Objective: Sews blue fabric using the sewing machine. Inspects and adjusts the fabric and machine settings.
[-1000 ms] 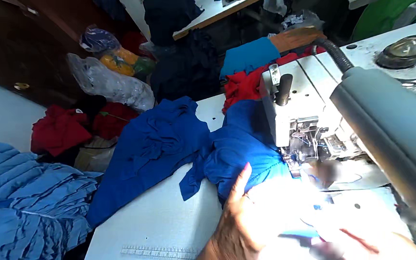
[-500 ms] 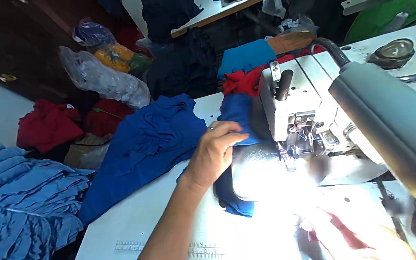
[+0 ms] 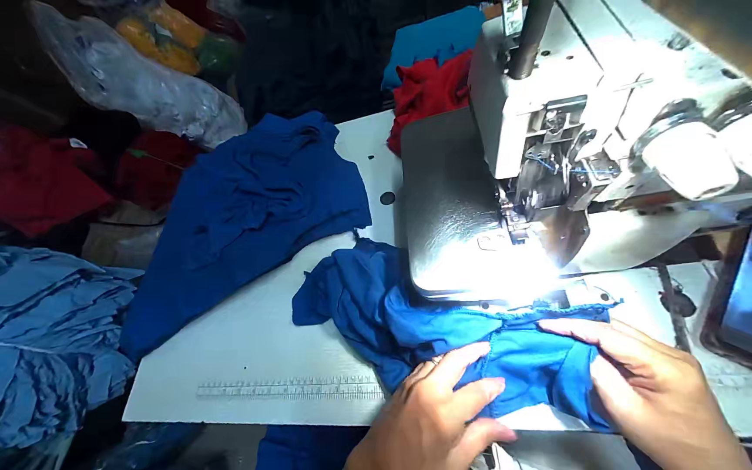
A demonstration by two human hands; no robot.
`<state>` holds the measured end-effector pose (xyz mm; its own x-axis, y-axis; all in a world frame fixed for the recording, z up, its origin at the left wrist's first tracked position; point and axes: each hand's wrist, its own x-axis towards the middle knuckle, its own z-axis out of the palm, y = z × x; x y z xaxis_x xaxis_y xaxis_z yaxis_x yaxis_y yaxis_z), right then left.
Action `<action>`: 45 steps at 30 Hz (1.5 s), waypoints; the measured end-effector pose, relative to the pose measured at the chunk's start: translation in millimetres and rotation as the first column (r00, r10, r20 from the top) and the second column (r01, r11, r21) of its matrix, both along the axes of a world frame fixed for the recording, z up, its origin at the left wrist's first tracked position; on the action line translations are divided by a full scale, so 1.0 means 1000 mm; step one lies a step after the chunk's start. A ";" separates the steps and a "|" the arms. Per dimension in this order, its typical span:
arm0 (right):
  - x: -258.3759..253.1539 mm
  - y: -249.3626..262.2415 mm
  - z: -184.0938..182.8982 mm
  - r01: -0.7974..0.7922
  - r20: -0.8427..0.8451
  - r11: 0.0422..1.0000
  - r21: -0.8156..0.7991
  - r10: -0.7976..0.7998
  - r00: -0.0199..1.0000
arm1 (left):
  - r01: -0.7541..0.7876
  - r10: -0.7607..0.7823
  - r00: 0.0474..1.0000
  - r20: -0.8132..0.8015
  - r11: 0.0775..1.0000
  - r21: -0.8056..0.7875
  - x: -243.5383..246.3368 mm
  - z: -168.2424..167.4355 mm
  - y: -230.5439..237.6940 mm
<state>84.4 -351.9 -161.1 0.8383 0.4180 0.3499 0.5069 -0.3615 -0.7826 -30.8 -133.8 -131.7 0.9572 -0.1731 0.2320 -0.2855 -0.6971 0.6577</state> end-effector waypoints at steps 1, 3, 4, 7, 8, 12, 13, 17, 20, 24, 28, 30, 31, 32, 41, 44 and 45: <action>-0.006 -0.002 0.005 -0.023 -0.078 0.998 0.059 0.028 0.997 | -0.064 0.068 0.993 0.099 0.997 -0.044 0.003 0.001 -0.004; -0.018 -0.006 0.016 -0.053 -0.204 0.983 0.173 0.088 0.975 | -0.182 0.179 0.951 0.254 0.983 -0.013 0.012 0.004 -0.009; -0.023 -0.009 0.017 -0.081 -0.234 0.971 0.225 0.134 0.963 | -0.220 0.201 0.934 0.297 0.975 0.033 0.016 0.004 -0.008; -0.026 -0.023 0.010 -0.262 -0.233 0.906 0.334 0.349 0.908 | -0.257 0.202 0.926 0.320 0.956 0.141 0.025 0.000 -0.005; -0.026 -0.023 0.010 -0.276 -0.230 0.890 0.362 0.373 0.899 | -0.257 0.198 0.930 0.309 0.953 0.163 0.026 -0.002 -0.005; -0.036 -0.006 0.010 -0.047 -0.226 0.908 0.417 0.153 0.962 | -0.265 0.206 0.936 0.284 0.946 0.188 0.027 -0.005 -0.009; -0.037 -0.001 0.009 0.009 -0.240 0.902 0.432 0.106 0.965 | -0.273 0.215 0.933 0.288 0.945 0.180 0.027 -0.005 -0.009; -0.040 0.005 0.014 0.102 -0.365 0.893 0.438 0.072 0.928 | -0.272 0.222 0.936 0.272 0.948 0.165 0.027 -0.004 -0.008; -0.042 0.006 0.017 0.096 -0.370 0.895 0.435 0.081 0.925 | -0.258 0.213 0.946 0.244 0.951 0.169 0.028 0.001 -0.008; -0.044 0.009 0.018 0.099 -0.360 0.898 0.428 0.070 0.930 | -0.243 0.198 0.950 0.243 0.955 0.168 0.029 0.006 -0.007; -0.041 0.014 0.014 0.125 -0.319 0.882 0.455 0.031 0.947 | -0.207 0.159 0.954 0.256 0.963 0.173 0.028 0.005 -0.012; -0.038 0.016 0.012 0.133 -0.273 0.882 0.453 -0.005 0.962 | -0.189 0.144 0.956 0.255 0.968 0.165 0.025 0.004 -0.012; -0.037 0.015 0.011 0.150 -0.276 0.874 0.462 -0.019 0.961 | -0.177 0.137 0.956 0.258 0.974 0.141 0.023 0.004 -0.011; -0.037 0.014 0.011 0.173 -0.290 0.861 0.479 -0.031 0.957 | -0.159 0.130 0.958 0.256 0.983 0.096 0.019 0.004 -0.011; -0.038 0.015 0.018 0.218 -0.561 0.817 0.534 0.149 0.815 | -0.161 0.143 0.975 0.173 0.982 0.096 0.013 0.012 -0.017; -0.042 0.023 0.021 0.142 -0.504 0.829 0.541 0.184 0.844 | -0.181 0.183 0.971 0.156 0.983 -0.027 0.030 0.017 -0.035; -0.040 0.024 0.022 0.150 -0.490 0.829 0.539 0.163 0.856 | -0.188 0.212 0.968 0.131 0.967 -0.174 0.035 0.015 -0.040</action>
